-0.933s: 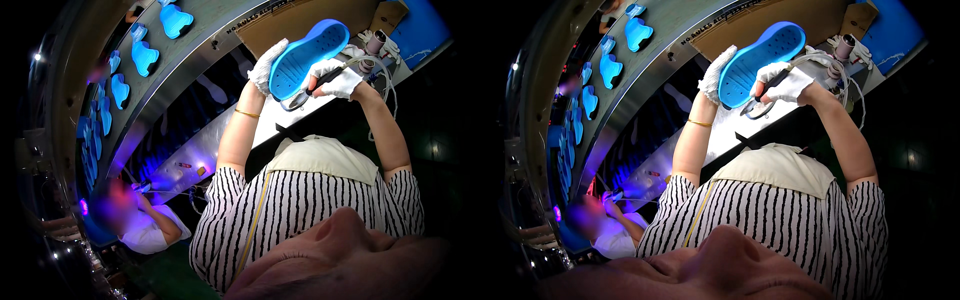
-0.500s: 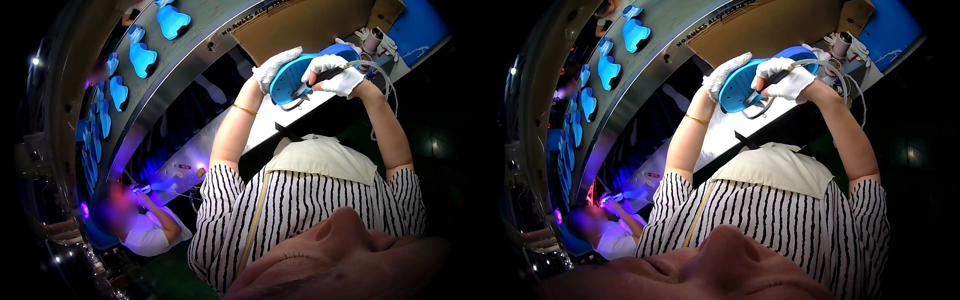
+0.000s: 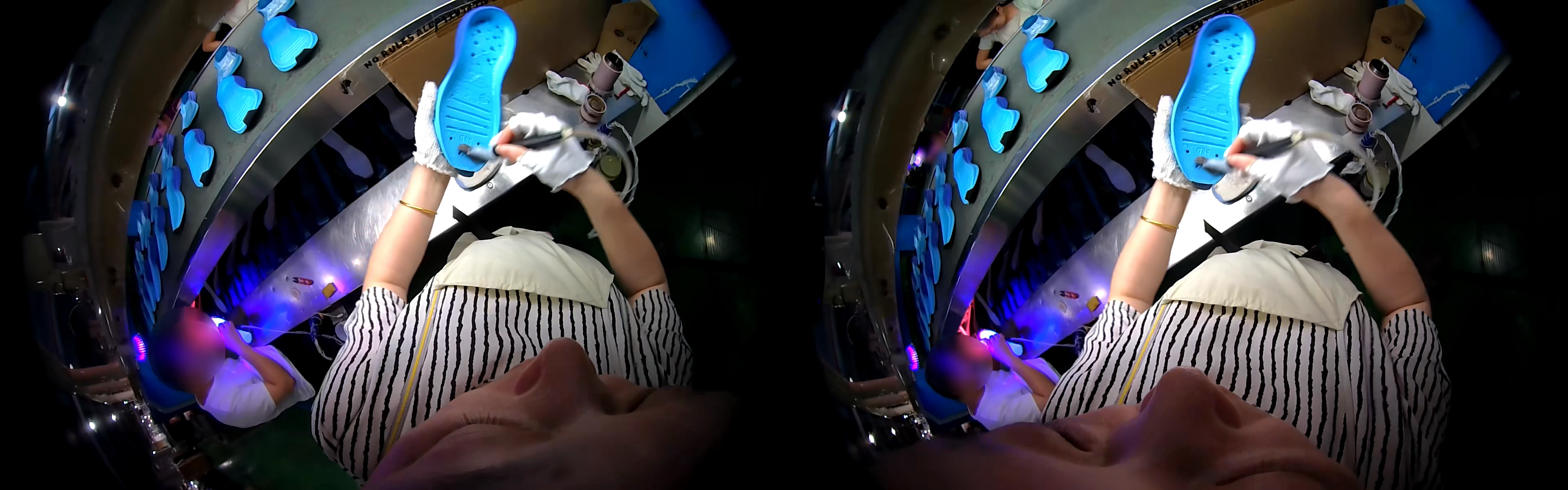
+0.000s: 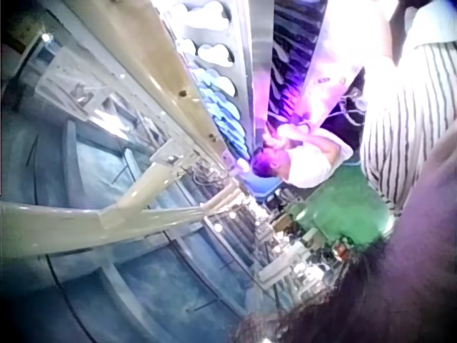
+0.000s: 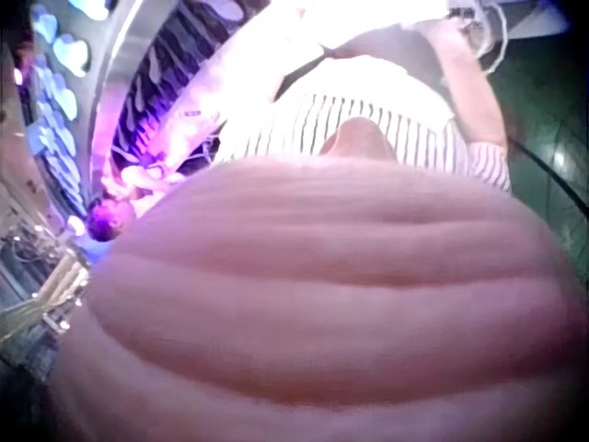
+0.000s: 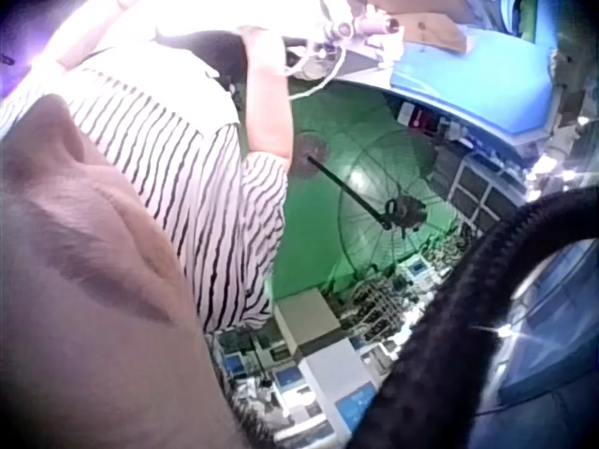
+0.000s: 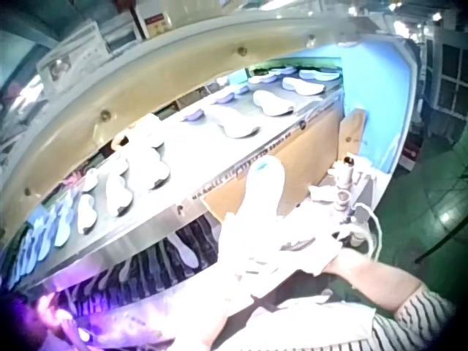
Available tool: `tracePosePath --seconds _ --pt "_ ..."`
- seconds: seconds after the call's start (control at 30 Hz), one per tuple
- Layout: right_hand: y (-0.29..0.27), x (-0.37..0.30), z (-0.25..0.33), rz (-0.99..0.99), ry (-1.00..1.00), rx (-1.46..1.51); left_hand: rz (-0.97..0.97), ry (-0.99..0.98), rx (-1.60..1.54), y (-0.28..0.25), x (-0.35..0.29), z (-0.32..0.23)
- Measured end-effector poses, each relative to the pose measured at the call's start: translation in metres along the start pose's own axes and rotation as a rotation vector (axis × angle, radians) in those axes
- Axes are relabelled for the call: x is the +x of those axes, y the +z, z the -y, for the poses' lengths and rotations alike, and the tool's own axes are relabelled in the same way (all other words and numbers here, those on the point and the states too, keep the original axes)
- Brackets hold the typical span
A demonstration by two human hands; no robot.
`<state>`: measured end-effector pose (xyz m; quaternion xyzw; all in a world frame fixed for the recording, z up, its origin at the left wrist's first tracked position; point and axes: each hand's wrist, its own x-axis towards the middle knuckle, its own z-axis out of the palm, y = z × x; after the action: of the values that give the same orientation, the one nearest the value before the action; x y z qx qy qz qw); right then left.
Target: The person applies adhesive to the underside of blue shoe insoles using a brush-tipped applicator tool while holding the insoles in a gloved hand. The person takes an insole from the conveyor, coats the surface with adhesive, and places the treated insole onto the moving conveyor belt before repeating the process.
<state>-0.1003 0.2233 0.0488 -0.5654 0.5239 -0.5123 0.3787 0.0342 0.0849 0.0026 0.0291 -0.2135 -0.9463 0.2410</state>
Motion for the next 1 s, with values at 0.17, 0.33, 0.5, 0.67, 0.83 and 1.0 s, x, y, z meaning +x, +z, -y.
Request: tracePosePath --seconds 0.17,0.33,0.5,0.67,0.83,1.0 --pt "0.011 -0.006 0.013 0.147 0.070 0.093 0.009 0.026 -0.022 -0.012 -0.003 0.011" --pt "0.005 0.020 -0.008 -0.235 -0.198 0.014 -0.129 0.124 -0.093 0.006 -0.011 0.024" --pt "0.039 0.000 0.001 -0.089 -0.277 -0.033 -0.038 0.131 -0.042 0.002 -0.016 0.028" --pt "0.004 0.025 -0.011 -0.254 -0.277 0.108 -0.133 0.190 -0.063 -0.003 -0.020 0.032" --pt "0.017 0.027 -0.011 -0.305 -0.389 0.016 -0.190 0.208 -0.010 0.006 -0.017 0.045" --pt "-0.020 0.040 -0.019 -0.436 -0.189 0.375 -0.135 0.157 0.033 0.010 -0.021 0.042"
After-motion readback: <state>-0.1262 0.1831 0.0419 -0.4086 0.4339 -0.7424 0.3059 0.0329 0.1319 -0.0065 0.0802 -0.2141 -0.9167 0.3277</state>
